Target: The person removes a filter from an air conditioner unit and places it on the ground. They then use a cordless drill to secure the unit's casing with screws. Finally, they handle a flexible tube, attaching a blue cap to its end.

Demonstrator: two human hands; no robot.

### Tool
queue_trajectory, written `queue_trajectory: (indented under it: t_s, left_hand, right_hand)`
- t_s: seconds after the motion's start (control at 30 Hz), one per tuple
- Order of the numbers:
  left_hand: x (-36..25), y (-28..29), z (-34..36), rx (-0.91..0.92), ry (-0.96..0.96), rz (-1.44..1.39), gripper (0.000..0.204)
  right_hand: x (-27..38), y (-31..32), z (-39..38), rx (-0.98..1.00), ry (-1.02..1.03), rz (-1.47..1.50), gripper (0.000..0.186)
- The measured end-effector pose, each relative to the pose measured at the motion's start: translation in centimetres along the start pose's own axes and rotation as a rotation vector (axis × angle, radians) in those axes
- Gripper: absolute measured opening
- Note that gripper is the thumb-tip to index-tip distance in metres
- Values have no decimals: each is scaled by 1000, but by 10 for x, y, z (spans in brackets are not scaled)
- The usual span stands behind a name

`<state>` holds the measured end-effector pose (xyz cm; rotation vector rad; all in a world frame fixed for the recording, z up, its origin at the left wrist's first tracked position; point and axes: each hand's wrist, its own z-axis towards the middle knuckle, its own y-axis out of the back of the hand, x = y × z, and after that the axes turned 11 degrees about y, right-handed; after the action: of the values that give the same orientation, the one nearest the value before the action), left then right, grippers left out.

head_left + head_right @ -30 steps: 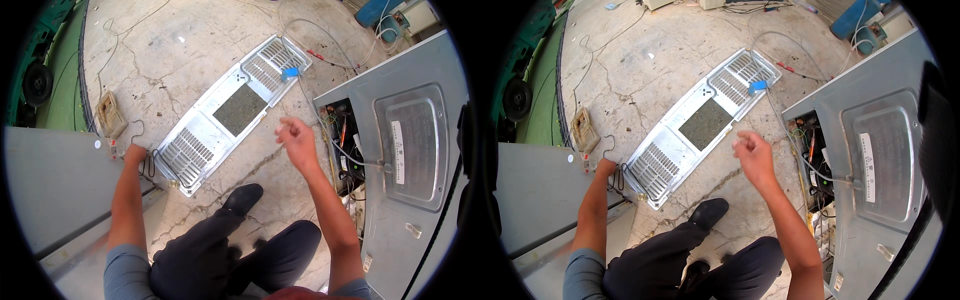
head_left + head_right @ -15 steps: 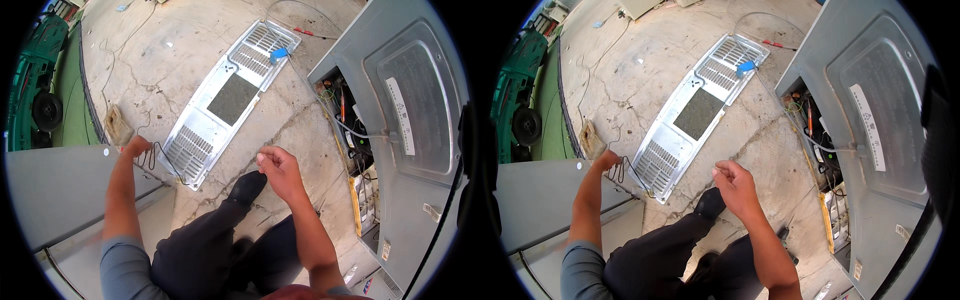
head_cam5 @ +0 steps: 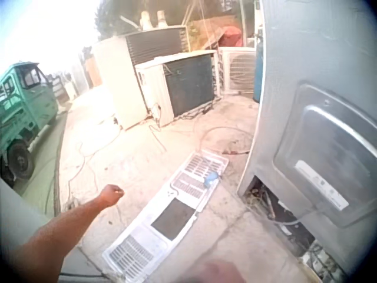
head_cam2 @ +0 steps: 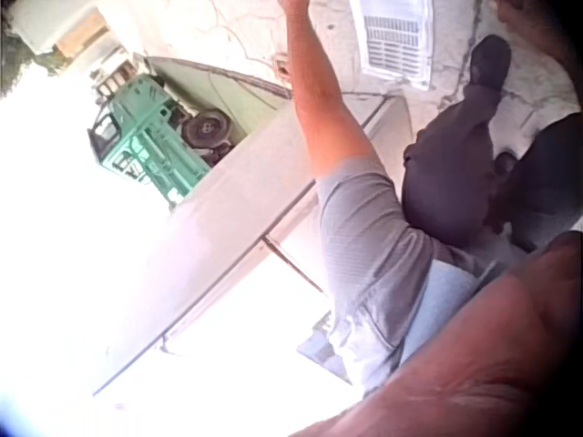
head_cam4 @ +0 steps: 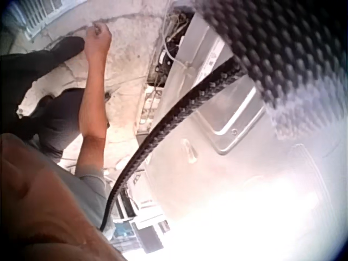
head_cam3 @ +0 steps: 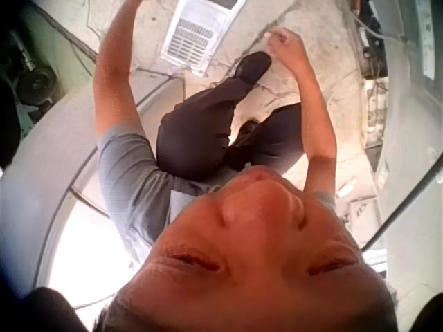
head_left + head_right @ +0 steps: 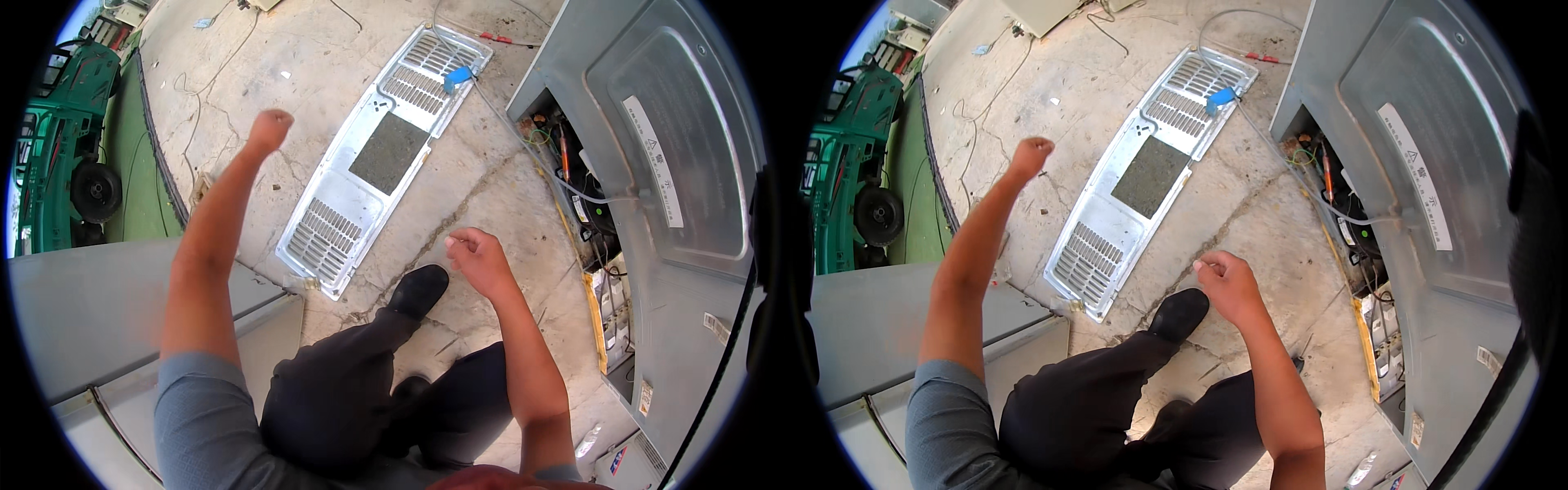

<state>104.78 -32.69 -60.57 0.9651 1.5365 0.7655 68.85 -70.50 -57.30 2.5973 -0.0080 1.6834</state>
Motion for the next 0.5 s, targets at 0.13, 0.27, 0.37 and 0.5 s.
queue_trajectory:
  t_s: [0.13,0.27,0.37,0.5]
  left_hand:
    - [67,-65,-87,190,414,44,28]
    - [99,-96,-98,306,536,25,32]
    - [107,-107,-104,270,514,-10,36]
    - [109,-107,-104,151,474,136,41]
  right_hand:
    - [-15,-9,5,58,-168,87,33]
    - [-37,-34,22,145,-375,235,36]
    - [-61,-59,48,128,-437,297,38]
    - [-81,-85,72,83,-416,312,38]
